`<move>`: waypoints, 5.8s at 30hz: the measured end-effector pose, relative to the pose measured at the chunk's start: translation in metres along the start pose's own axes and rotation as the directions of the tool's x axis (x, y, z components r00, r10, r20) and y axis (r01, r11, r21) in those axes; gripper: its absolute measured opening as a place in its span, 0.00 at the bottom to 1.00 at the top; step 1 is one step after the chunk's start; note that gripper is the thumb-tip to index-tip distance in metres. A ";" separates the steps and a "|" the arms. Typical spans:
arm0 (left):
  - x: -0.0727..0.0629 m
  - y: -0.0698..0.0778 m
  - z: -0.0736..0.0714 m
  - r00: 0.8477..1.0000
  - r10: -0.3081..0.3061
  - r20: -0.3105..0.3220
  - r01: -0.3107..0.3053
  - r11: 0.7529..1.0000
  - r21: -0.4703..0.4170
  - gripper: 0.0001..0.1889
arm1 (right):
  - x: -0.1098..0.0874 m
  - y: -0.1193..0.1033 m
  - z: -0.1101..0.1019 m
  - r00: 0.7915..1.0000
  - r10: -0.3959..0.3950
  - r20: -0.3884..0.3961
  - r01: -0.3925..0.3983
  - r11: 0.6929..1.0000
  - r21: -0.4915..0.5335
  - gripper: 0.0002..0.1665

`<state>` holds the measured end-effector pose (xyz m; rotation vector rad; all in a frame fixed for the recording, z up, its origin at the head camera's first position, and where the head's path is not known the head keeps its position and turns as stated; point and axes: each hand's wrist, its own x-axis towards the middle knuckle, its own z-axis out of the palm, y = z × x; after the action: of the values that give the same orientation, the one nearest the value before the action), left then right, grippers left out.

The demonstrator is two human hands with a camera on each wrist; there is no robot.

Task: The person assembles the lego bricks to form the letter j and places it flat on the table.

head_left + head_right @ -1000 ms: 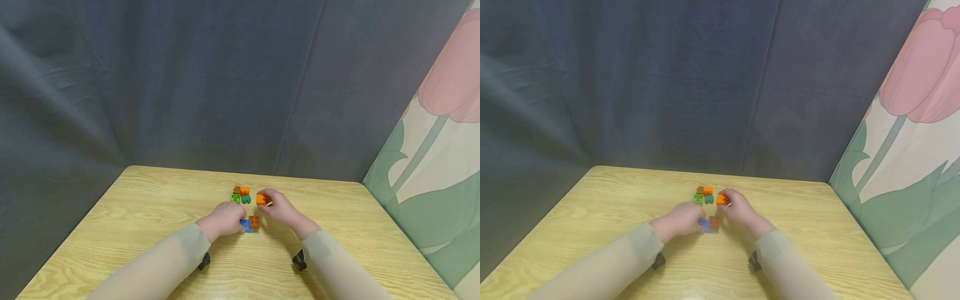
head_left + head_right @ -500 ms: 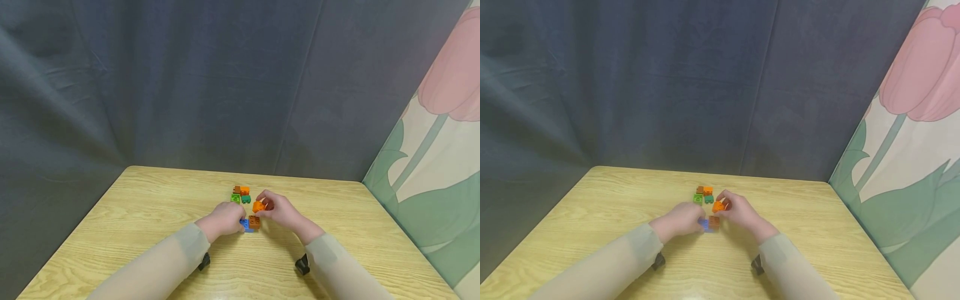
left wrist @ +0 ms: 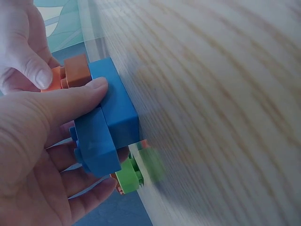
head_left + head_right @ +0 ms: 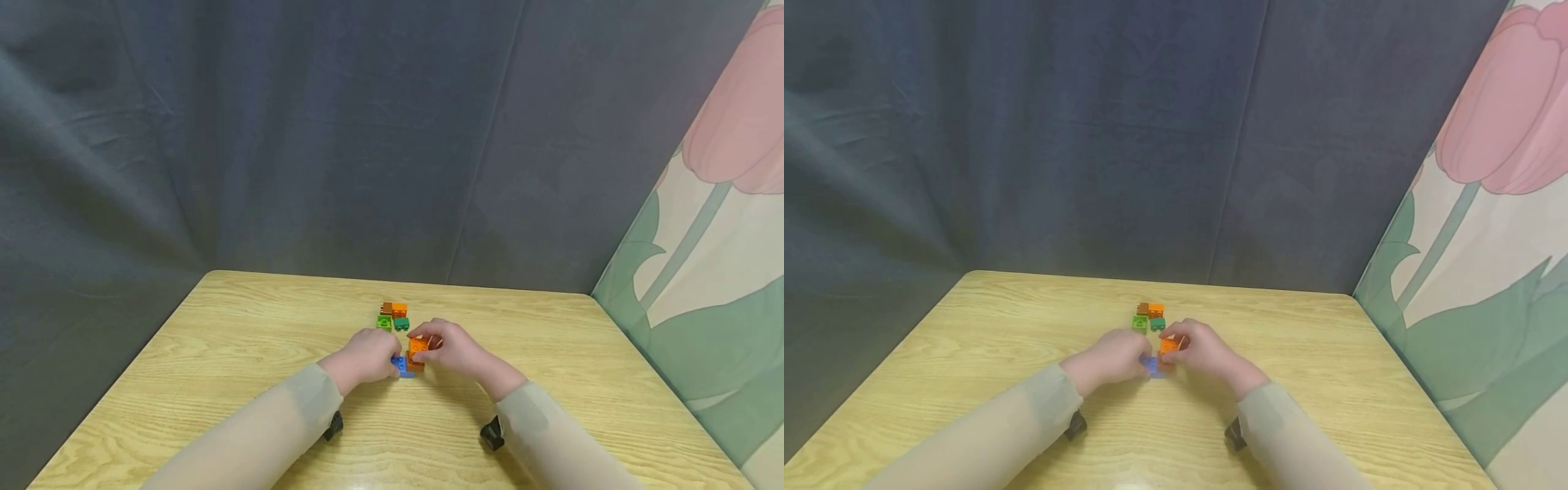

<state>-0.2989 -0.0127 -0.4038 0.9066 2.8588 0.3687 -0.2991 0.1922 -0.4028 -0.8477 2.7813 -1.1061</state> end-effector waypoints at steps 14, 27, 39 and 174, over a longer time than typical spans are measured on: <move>-0.001 0.001 -0.002 1.000 0.012 -0.004 -0.012 1.000 -0.017 0.09 | 0.001 -0.007 0.003 1.000 0.003 0.022 -0.003 1.000 -0.001 0.19; 0.001 0.000 0.000 1.000 0.003 -0.003 -0.003 1.000 -0.018 0.09 | 0.000 -0.012 0.004 0.999 0.040 0.022 -0.040 0.999 -0.007 0.18; 0.000 0.000 -0.001 1.000 -0.007 0.006 0.007 1.000 -0.022 0.09 | -0.003 -0.014 0.004 0.999 0.041 0.015 -0.041 0.999 -0.007 0.18; 0.002 -0.005 0.002 1.000 0.014 0.003 -0.014 0.999 -0.033 0.12 | 0.050 0.018 -0.003 0.948 0.312 0.065 -0.285 0.922 -0.263 0.07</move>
<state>-0.3028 -0.0150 -0.4069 0.9211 2.8358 0.4134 -0.3512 0.1800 -0.4039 -0.4515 2.8689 -0.6529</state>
